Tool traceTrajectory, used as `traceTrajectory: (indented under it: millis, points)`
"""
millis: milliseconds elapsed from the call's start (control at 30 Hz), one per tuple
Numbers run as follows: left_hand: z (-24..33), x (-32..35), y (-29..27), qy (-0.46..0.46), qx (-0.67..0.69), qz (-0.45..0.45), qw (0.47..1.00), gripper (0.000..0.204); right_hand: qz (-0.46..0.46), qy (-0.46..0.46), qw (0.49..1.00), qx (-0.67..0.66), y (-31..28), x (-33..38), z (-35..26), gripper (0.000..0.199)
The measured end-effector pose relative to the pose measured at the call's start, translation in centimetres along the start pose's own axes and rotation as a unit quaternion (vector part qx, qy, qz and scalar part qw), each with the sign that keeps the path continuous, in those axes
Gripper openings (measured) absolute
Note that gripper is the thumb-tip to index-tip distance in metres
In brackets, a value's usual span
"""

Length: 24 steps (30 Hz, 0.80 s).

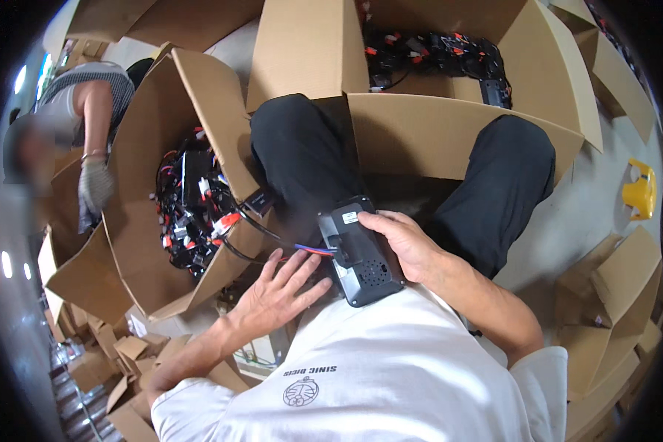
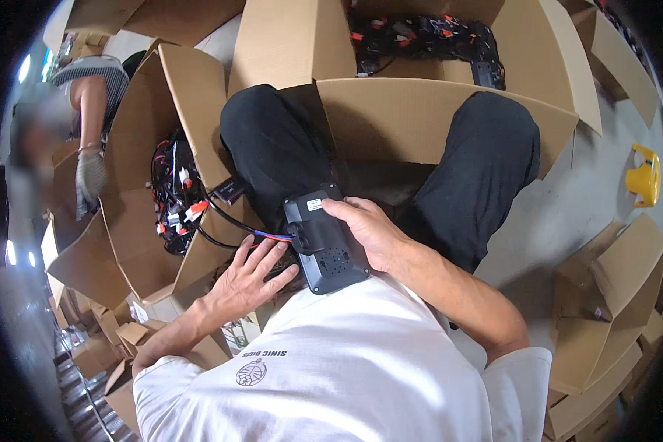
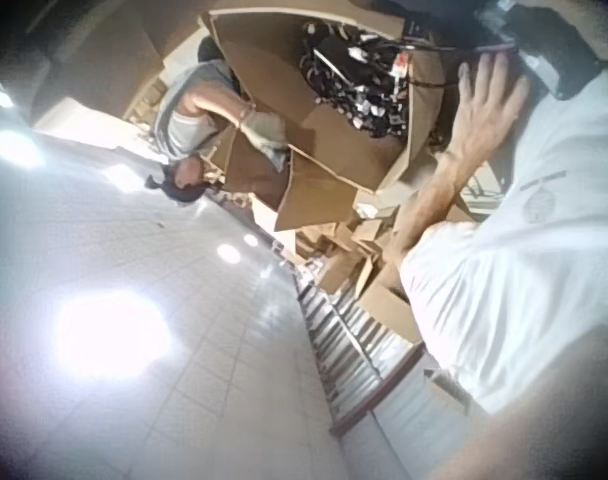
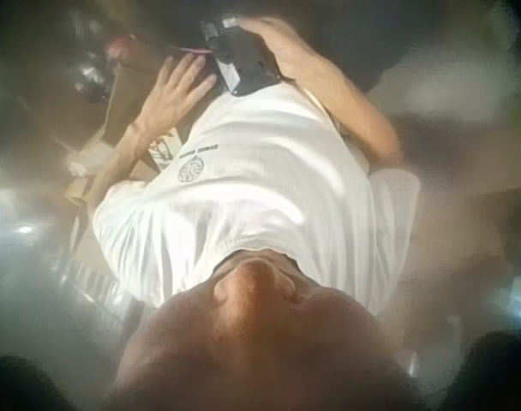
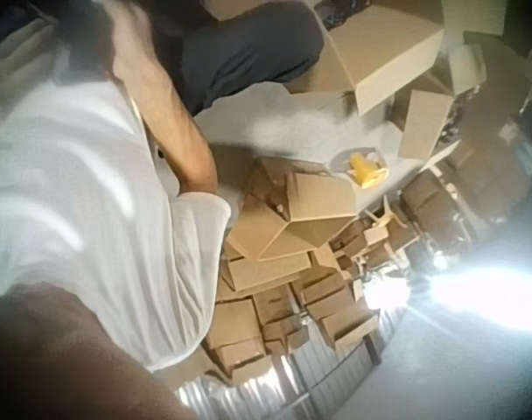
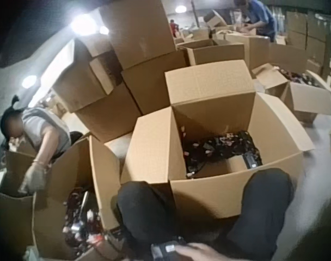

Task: The person takes electronic devices from a cardboard box, turns them over by hand, and packs them into another cardboard box.

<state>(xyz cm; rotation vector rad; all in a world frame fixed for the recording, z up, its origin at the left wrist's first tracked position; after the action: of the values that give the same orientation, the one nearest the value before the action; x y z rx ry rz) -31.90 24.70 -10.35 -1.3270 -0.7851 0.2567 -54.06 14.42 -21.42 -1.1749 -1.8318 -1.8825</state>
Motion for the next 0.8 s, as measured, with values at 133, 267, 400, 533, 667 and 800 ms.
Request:
traceTrajectory:
  millis: [133,267,400,533,667,800]
  points:
    - [0.9,1.9,3.2,-0.037,0.089,0.029,0.995,0.068,-0.006,-0.016,0.999,-0.032,-0.4,-0.2,0.6,0.045]
    - [2.3,2.9,6.2,-0.062,0.008,0.100,0.993,0.080,-0.009,-0.094,0.994,0.053,-0.6,0.0,-0.3,0.056]
    - [1.1,2.4,5.8,-0.177,0.016,0.188,0.966,0.059,-0.032,-0.178,0.977,0.111,1.5,1.7,-2.9,0.066]
    - [1.3,-0.9,-1.4,-0.138,-0.003,0.259,0.956,0.048,-0.007,-0.312,0.950,-0.035,3.3,3.5,-6.1,0.062]
    - [4.1,-3.2,-7.7,-0.132,-0.105,0.312,0.935,0.042,0.056,-0.373,0.925,0.051,4.0,4.3,-6.1,0.057]
    - [3.2,-6.0,-8.2,-0.127,-0.148,0.223,0.955,0.032,0.089,-0.354,0.898,0.246,2.6,4.7,-2.9,0.066]
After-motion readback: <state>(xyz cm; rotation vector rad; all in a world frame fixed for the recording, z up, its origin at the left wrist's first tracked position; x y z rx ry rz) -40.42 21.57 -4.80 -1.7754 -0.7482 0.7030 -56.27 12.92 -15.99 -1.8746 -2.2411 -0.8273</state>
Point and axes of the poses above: each hand's wrist, its own x-axis away from the middle knuckle, its own y-axis out of the palm, z = x × y, the point moved 6 cm from there along -x, towards the middle knuckle, and after that the axes turned 8 degrees about -x, right-handed, at the moved point
